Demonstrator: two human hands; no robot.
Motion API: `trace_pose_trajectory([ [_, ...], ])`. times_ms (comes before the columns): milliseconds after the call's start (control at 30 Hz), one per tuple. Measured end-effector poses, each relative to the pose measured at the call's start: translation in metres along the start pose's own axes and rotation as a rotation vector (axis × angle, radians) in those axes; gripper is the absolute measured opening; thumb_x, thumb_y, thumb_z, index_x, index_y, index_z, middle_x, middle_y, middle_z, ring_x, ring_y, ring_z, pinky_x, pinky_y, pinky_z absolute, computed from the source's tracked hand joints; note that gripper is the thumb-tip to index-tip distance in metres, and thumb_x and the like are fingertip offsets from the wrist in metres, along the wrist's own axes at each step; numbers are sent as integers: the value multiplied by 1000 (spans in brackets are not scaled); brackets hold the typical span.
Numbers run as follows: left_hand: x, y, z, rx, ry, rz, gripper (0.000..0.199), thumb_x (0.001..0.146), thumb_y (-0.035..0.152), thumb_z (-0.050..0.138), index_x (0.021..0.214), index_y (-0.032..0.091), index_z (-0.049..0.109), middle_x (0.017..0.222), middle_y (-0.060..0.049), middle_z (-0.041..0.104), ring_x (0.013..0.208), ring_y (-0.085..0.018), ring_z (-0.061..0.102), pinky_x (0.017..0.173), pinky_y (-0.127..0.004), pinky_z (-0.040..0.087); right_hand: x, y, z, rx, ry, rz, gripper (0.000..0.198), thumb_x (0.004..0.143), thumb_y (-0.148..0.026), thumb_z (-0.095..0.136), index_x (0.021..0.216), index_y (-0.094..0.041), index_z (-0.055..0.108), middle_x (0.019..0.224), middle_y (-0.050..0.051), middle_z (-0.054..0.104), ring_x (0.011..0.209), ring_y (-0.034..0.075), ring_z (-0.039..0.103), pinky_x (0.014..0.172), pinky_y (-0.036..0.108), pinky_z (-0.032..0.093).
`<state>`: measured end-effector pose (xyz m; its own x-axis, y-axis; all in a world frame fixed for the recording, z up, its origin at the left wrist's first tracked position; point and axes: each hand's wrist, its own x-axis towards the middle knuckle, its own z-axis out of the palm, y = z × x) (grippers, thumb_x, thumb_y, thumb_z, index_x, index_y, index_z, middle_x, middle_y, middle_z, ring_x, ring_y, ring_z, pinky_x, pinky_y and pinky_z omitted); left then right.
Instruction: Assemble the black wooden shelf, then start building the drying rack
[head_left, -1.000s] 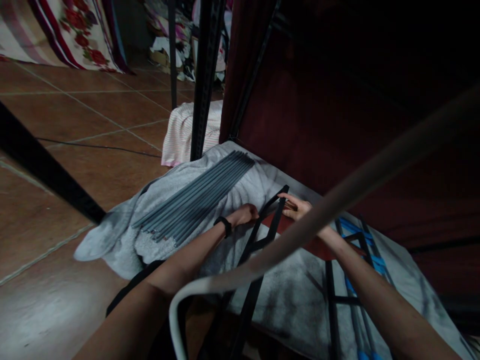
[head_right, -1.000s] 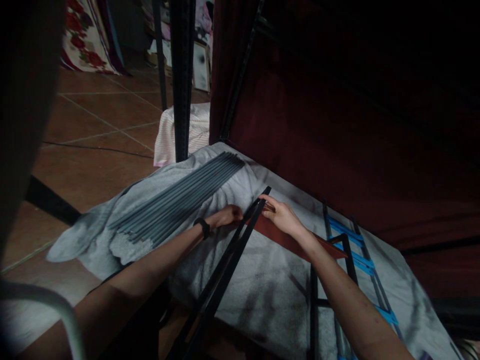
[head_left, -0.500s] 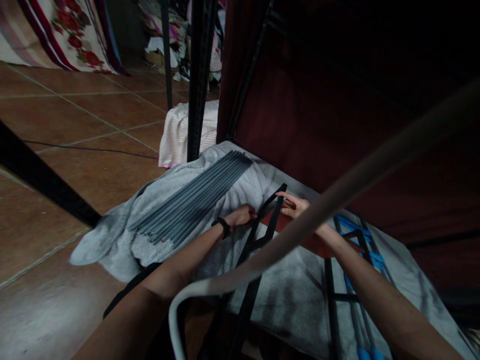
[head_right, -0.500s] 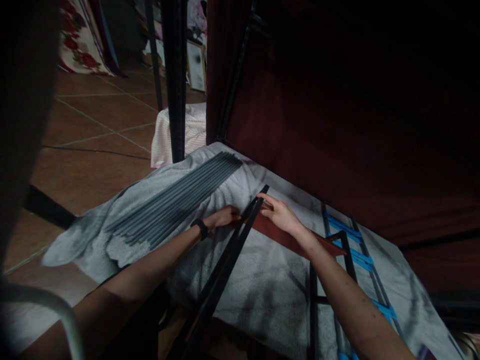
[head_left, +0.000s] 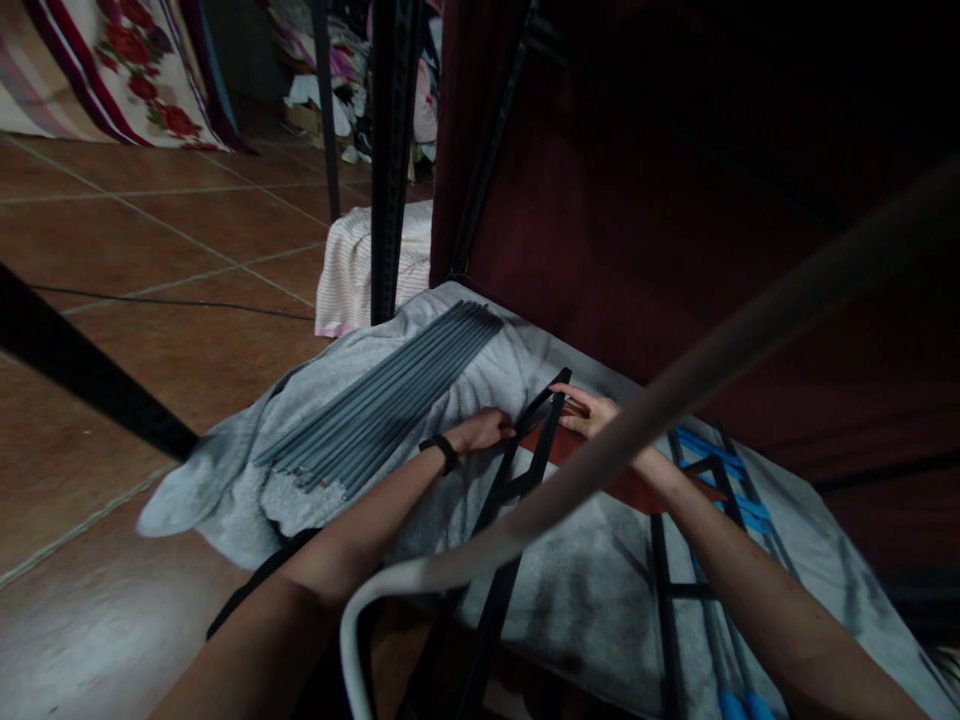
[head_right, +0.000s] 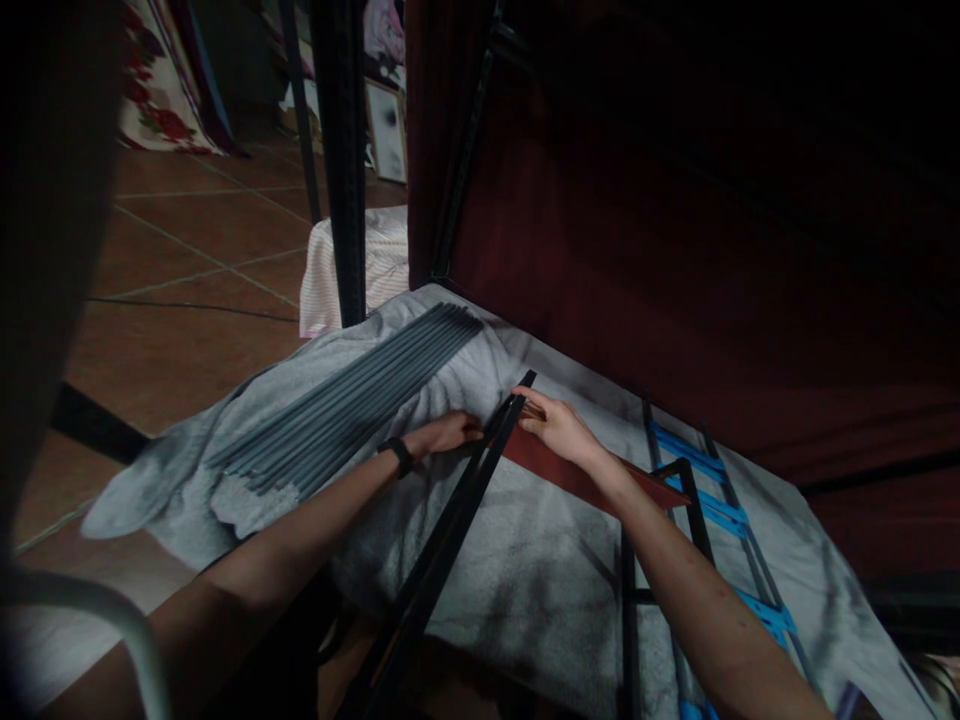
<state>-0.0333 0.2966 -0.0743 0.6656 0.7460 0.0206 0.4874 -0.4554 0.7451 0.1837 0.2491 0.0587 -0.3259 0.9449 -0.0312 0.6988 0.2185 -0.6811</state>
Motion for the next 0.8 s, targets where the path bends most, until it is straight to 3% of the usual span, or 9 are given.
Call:
trace_pose_trajectory([
  [433, -5, 4, -3, 246, -17, 141, 23, 93, 18, 46, 87, 16, 68, 97, -8, 73, 86, -18, 62, 78, -25, 43, -1, 2, 2, 99, 4, -19, 54, 80, -20, 63, 134, -24, 59, 117, 3, 72, 112, 21, 66, 102, 36, 50],
  [800, 0, 2, 3, 346, -11, 148, 25, 94, 17, 43, 90, 14, 68, 96, -9, 72, 85, -18, 64, 75, -26, 44, -3, -4, 0, 70, 16, -29, 57, 79, -20, 66, 136, -25, 59, 116, 3, 72, 110, 23, 67, 103, 38, 49],
])
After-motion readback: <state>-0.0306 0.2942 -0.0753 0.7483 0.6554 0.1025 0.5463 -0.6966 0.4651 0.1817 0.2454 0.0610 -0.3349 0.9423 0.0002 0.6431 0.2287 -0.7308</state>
